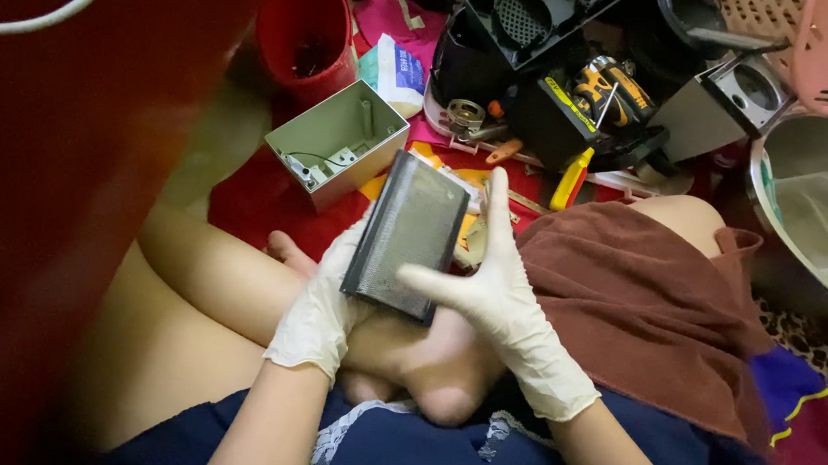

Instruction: The person sits on the floor and assembles a small metal box. They place a cylindrical component into the box, attach a perforated metal plate to the side, and then handle a red container filled with small black plastic clips.

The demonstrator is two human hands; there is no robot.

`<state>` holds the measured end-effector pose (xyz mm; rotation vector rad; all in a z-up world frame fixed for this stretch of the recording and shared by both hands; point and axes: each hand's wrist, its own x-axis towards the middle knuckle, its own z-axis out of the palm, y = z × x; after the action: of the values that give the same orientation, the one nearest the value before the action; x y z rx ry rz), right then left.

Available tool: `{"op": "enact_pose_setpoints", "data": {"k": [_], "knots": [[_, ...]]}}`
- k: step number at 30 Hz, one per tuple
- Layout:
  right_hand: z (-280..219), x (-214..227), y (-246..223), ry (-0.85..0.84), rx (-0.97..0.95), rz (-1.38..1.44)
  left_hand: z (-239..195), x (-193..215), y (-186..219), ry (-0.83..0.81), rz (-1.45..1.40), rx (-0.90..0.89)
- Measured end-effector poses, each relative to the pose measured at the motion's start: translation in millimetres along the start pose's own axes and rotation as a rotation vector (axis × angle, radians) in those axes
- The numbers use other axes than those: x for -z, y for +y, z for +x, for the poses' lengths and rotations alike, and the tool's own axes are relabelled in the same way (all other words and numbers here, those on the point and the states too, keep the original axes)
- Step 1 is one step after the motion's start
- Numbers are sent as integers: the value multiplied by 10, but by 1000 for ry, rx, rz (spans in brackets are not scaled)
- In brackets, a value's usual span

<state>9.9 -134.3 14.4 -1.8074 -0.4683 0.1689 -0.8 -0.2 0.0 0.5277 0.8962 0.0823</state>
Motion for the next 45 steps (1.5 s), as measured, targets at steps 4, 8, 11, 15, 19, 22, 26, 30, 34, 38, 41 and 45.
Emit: {"op": "enact_pose_setpoints", "data": {"k": [4, 8, 11, 15, 19, 22, 26, 30, 34, 38, 41, 45], "knots": [[146, -128, -200, 107, -595, 147, 67, 20, -64, 9, 56, -24], [81, -163, -433, 158, -675, 567, -126, -126, -37, -93, 545, -201], [62, -73, -240, 253, -633, 945, -302, -215, 115, -161, 902, -299], [37, 23, -388, 395, -630, 1367, 3, -104, 198, -103, 1161, -449], [88, 216, -65, 218, -645, 1560, 296, 97, 357, 191, 1213, -679], [77, 204, -104, 363, -573, 1639, 387, 309, 477, 252, 1131, -1407], [68, 230, -75, 299, -602, 1663, 151, 169, 728, 257, 1498, -845], [71, 284, -81, 263, -542, 1682, 350, 142, 838, 173, 1422, -758], [53, 353, -51, 191, -469, 1704, 640, 153, 889, 163, 1488, -822], [42, 347, -26, 54, -373, 1733, 854, 246, 855, 137, 1503, -854], [32, 393, 6, -30, -306, 1743, 618, 150, 761, 154, 1422, -908], [16, 438, 42, -162, -205, 1749, 443, 198, 683, 80, 1120, -962]]}}
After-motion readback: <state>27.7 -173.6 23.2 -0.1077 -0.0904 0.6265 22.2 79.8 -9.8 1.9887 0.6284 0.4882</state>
